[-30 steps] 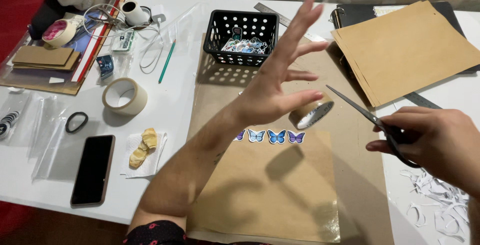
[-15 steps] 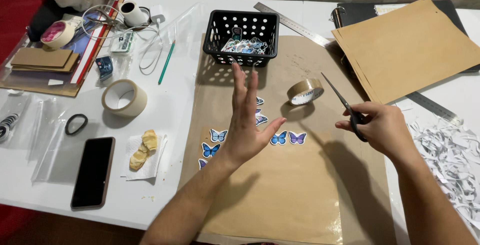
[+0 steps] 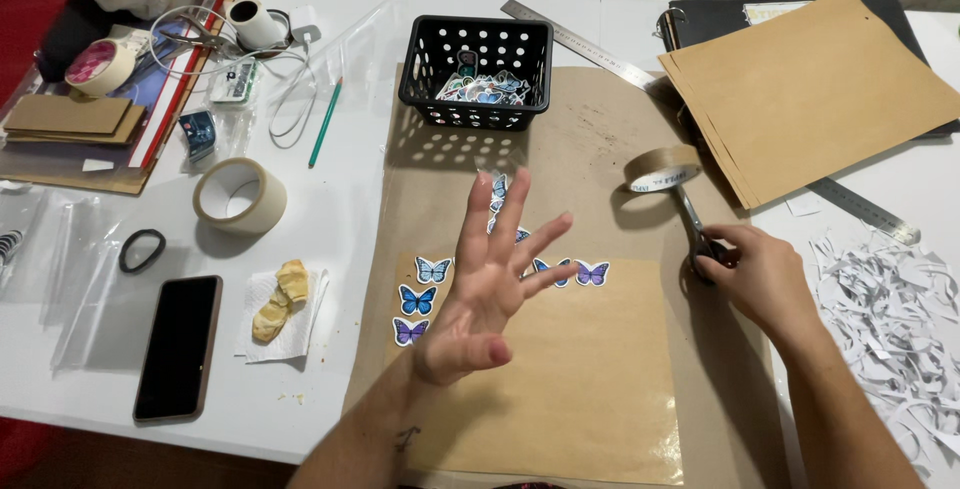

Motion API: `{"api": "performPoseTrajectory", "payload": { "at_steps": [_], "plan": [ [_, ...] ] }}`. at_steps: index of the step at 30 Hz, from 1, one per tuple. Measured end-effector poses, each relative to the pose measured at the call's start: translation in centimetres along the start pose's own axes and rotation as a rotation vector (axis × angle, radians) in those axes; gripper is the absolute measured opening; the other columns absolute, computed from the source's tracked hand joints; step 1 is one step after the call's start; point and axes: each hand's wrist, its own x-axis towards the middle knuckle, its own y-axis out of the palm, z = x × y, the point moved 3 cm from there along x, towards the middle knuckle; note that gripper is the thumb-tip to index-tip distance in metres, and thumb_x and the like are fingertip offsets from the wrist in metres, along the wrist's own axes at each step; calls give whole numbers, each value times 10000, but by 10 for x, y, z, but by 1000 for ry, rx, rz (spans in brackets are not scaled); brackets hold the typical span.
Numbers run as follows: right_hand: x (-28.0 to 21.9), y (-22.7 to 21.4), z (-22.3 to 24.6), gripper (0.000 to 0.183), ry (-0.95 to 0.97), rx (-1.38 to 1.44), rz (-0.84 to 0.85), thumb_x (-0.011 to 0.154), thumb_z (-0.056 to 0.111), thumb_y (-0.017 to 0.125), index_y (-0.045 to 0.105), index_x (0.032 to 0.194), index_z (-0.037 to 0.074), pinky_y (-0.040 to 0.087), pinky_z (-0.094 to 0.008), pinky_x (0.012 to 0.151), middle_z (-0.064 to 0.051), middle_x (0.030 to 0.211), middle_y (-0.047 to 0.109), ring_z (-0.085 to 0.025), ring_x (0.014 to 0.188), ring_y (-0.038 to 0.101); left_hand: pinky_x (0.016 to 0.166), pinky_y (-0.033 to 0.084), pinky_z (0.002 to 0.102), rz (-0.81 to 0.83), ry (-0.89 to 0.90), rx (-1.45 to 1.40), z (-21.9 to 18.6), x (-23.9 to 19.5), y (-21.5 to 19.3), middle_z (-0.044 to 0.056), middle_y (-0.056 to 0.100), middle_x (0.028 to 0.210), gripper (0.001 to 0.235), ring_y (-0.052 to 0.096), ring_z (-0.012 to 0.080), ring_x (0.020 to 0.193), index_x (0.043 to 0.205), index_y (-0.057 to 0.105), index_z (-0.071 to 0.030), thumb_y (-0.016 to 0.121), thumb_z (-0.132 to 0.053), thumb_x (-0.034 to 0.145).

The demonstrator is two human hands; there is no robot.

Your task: The person arranges butterfly stickers in rows on a brown paper bag. They use scissors to cut a piece of clear tape and apply it to the bag, then continue placing and adjusting the stickers by hand.

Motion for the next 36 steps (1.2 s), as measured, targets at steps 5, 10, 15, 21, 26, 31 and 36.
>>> {"api": "performPoseTrajectory", "payload": {
  "at_steps": [5, 10, 15, 21, 26, 31, 36],
  "plan": [
    [-8, -1, 3, 297, 10, -309, -15, 823, 428, 709, 768, 1078, 288, 531, -407, 816, 95, 1204, 725, -255, 1037, 694, 1184, 301, 675, -18, -21, -270, -1, -8, 3, 63, -217, 1726, 1137, 151, 460, 1563, 1565, -157, -358, 751, -554, 909],
    [-60, -42, 70, 119, -278, 42, -396, 915, 304, 816, 792, 973, 203, 420, -228, 646, 57, 1037, 731, -129, 676, 703, 1177, 308, 682, -29, 20, -361, 0, -15, 1, 27, -201, 1733, 1093, 135, 456, 1569, 1578, -107, -375, 742, -508, 903],
    [-91, -22, 124, 316, -287, 1028, 183, 815, 55, 758, 768, 1122, -20, 494, -228, 634, -80, 829, 640, -133, 755, 597, 1180, 324, 680, -23, 51, -251, -2, -16, 1, 53, -211, 1730, 1074, 148, 438, 1575, 1570, -133, -374, 712, -556, 931],
    [-83, -11, 151, 178, -214, 1069, 285, 814, 76, 785, 803, 968, -13, 419, -252, 614, -48, 792, 666, -121, 712, 518, 1186, 341, 648, -20, 70, -192, -8, -23, -8, 66, -221, 1727, 1088, 163, 426, 1573, 1563, -150, -377, 719, -584, 943],
    [-81, -8, 169, 110, -204, 1116, 341, 814, 37, 783, 795, 890, -41, 501, -266, 705, -82, 789, 729, -137, 761, 614, 1193, 328, 673, -27, 86, -191, -9, -29, -16, 73, -218, 1726, 1077, 158, 433, 1574, 1570, -138, -372, 716, -563, 943],
    [-75, 3, 173, 52, -251, 1102, 300, 845, 39, 764, 766, 813, -1, 482, -252, 711, -61, 767, 712, -121, 751, 604, 1206, 314, 702, -27, 102, -169, -10, -32, -24, 80, -202, 1730, 1053, 168, 423, 1575, 1580, -114, -374, 714, -565, 958],
    [-29, 2, 166, 110, -130, 1170, 24, 909, 168, 708, 688, 869, 68, 268, -189, 526, 45, 594, 426, -50, 549, 339, 1242, 227, 754, -179, 191, 161, -6, -38, -50, 148, -146, 1731, 991, 155, 454, 1592, 1614, -46, -337, 682, -550, 975]
  ]
}}
